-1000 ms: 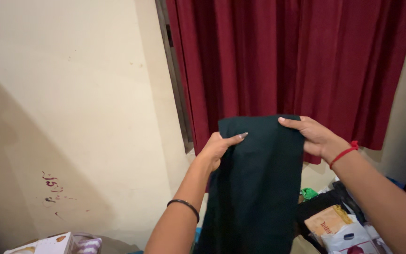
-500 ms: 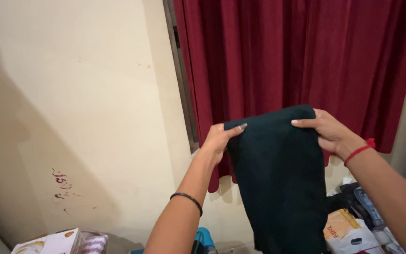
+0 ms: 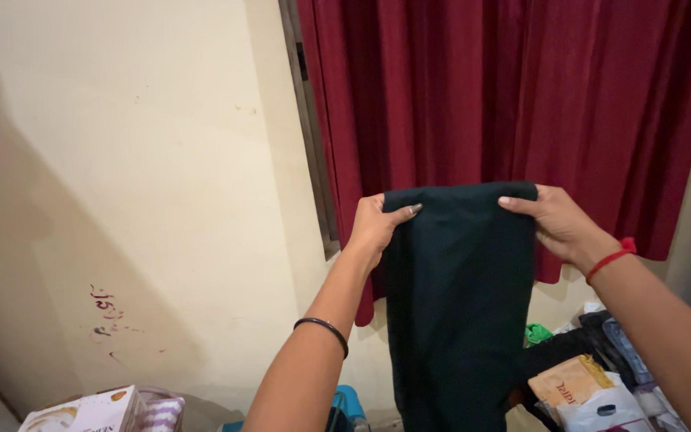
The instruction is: The person hangs a pair of dark pants and an orange shirt onto a plastic hanger, then places them into a closet alongside other garments. They then place a green plastic bag and several folded clothing items into the closet shelves and drawers.
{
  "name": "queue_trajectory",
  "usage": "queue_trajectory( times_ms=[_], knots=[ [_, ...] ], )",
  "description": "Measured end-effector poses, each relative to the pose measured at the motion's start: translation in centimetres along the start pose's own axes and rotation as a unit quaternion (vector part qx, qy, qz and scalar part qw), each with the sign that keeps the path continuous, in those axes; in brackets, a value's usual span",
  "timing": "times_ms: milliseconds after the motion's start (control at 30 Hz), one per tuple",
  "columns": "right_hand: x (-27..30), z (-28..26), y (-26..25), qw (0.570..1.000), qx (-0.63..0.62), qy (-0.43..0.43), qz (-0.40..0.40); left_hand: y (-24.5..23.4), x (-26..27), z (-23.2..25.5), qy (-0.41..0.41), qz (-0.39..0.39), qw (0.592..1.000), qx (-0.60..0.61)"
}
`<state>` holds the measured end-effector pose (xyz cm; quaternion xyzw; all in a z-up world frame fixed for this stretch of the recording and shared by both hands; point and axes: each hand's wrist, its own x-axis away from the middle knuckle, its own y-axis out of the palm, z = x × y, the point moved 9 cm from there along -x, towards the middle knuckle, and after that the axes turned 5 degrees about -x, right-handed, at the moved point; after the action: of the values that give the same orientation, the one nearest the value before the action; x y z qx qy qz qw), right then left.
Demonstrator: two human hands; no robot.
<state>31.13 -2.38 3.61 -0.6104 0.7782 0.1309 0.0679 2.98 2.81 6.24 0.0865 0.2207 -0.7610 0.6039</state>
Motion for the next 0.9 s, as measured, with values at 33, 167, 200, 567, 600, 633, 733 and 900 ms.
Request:
queue_trajectory(
  times_ms=[33, 167, 200, 567, 600, 633, 733, 900],
  knots=[
    [-0.3, 0.0, -0.3, 0.999, 0.047, -0.011, 0.013, 0.0, 0.0, 0.1, 0.008, -0.003, 1.0, 0.009],
    [-1.7, -0.6, -0.4, 0.98, 0.168, -0.095, 0.041, -0.7, 0.4, -0.1, 0.033, -0.001, 0.999, 0.033],
    [-1.7, -1.2, -0.1, 0.974, 0.183, -0.126, 0.042, -0.9, 0.5, -0.1, 0.039, 0.003, 0.999, 0.036],
    [1.0, -3.3, 4.9, 0.974, 0.167, -0.143, 0.045, -5.1, 4.3, 0.0, -0.026, 0.265, 0.948, -0.176],
    [0.8, -3.5, 5.2, 0.971, 0.178, -0.151, 0.057, -5.1, 5.0, 0.4, -0.051, 0.308, 0.92, -0.237],
    [0.8, -3.6, 5.2, 0.965, 0.197, -0.156, 0.074, -4.2, 5.1, 0.3, -0.069, 0.282, 0.923, -0.251],
    [0.9, -3.4, 5.0, 0.953, 0.229, -0.157, 0.12, -0.6, 4.7, -0.1, -0.073, 0.188, 0.939, -0.278],
    [0.3, -2.0, 4.3, 0.936, 0.288, -0.09, 0.179, 9.0, 2.4, -1.3, 0.019, -0.053, 0.971, -0.234]
  ],
)
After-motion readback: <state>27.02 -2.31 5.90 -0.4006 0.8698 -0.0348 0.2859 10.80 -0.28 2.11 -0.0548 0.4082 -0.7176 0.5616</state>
